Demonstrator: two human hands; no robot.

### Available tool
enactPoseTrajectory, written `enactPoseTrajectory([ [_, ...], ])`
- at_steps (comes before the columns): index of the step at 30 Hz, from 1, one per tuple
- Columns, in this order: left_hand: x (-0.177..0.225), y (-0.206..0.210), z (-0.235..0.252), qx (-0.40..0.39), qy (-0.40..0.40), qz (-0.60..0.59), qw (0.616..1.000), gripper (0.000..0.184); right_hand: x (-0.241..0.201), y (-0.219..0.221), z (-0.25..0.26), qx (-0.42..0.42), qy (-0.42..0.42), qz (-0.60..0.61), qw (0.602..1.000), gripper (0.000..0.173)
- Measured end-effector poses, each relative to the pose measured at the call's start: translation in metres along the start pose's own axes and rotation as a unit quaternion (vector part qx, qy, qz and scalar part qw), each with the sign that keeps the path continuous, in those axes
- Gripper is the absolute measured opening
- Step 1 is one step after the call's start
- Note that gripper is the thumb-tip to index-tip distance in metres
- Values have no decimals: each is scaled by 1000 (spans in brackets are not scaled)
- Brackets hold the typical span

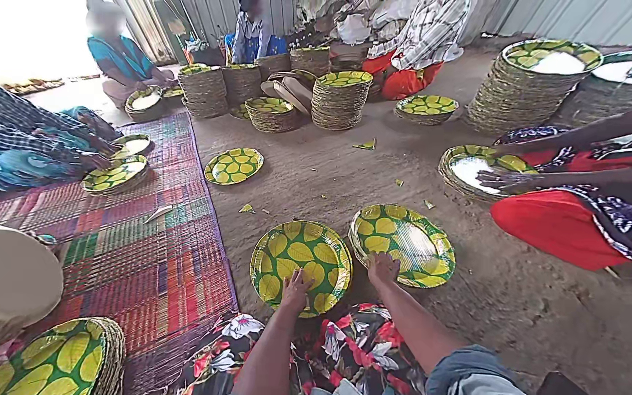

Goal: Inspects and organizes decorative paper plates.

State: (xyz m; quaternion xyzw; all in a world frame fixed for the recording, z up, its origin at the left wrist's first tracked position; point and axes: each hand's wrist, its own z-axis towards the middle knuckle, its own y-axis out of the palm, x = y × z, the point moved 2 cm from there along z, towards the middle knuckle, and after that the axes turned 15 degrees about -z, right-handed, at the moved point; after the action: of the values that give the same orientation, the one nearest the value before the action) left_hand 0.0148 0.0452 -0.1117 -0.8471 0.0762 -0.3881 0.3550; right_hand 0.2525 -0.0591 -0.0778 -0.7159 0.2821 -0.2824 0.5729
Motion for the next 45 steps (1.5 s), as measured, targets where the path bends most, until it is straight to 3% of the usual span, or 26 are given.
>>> enactPoseTrajectory([
  [2,-1,-4,4,28,20,-76,997,48,-3,-12,-7,110,-52,41,992,37],
  [4,-2,-11,4,145,40,-168,974,48,-14,-14,-19,142,-162,96,972,35],
  [7,-3,-26,-3,393,37,-192,899,63,-34,4,-28,92,-384,62,917,34],
  [8,-5,-30,-4,439,30,-177,881,65,-40,12,-30,75,-450,20,890,32],
  [10,-5,-34,-12,401,-2,-149,904,62,-44,19,-30,1,-487,-58,872,32],
  [13,-3,-25,-12,185,-89,-83,975,66,-39,10,-24,-53,-361,-93,926,43],
  [15,-5,-10,-9,82,-101,-26,991,80,-30,3,-21,-30,-231,-65,970,53],
  [16,-5,-7,-7,67,-101,-12,993,84,-26,3,-18,-26,-166,-50,985,55],
  [19,-7,-6,-2,69,-104,0,992,85,-12,8,-10,-81,-40,-42,995,50],
  [21,-8,-6,-2,72,-109,2,991,85,-10,12,-3,-130,-12,-91,987,40],
  [23,-9,-7,-2,76,-111,1,991,85,-10,14,0,-123,-8,-90,988,37],
  [28,-11,-9,-1,75,-104,-15,992,83,-5,5,1,-37,0,-10,999,44],
  [31,-9,-20,-4,127,-91,-78,985,64,-4,-6,-5,128,5,52,990,35],
  [33,-10,-29,-11,242,-100,-156,952,60,-5,-10,-15,245,-51,93,964,28],
  [36,-20,-42,-20,414,-192,-311,834,65,-19,-11,-33,333,-211,110,913,24],
  [37,-27,-43,-22,441,-222,-382,781,64,-26,-10,-43,314,-274,105,903,23],
  [39,-43,-39,-20,465,-235,-540,661,61,-43,-5,-60,186,-406,60,893,24],
  [41,-50,-37,-19,470,-225,-626,580,66,-57,10,-61,59,-496,-24,866,24],
  [43,-48,-35,-24,451,-224,-648,571,67,-61,22,-51,-61,-486,-86,868,28],
  [45,-50,-29,-25,424,-234,-636,601,60,-59,21,-43,-102,-434,-131,886,33],
])
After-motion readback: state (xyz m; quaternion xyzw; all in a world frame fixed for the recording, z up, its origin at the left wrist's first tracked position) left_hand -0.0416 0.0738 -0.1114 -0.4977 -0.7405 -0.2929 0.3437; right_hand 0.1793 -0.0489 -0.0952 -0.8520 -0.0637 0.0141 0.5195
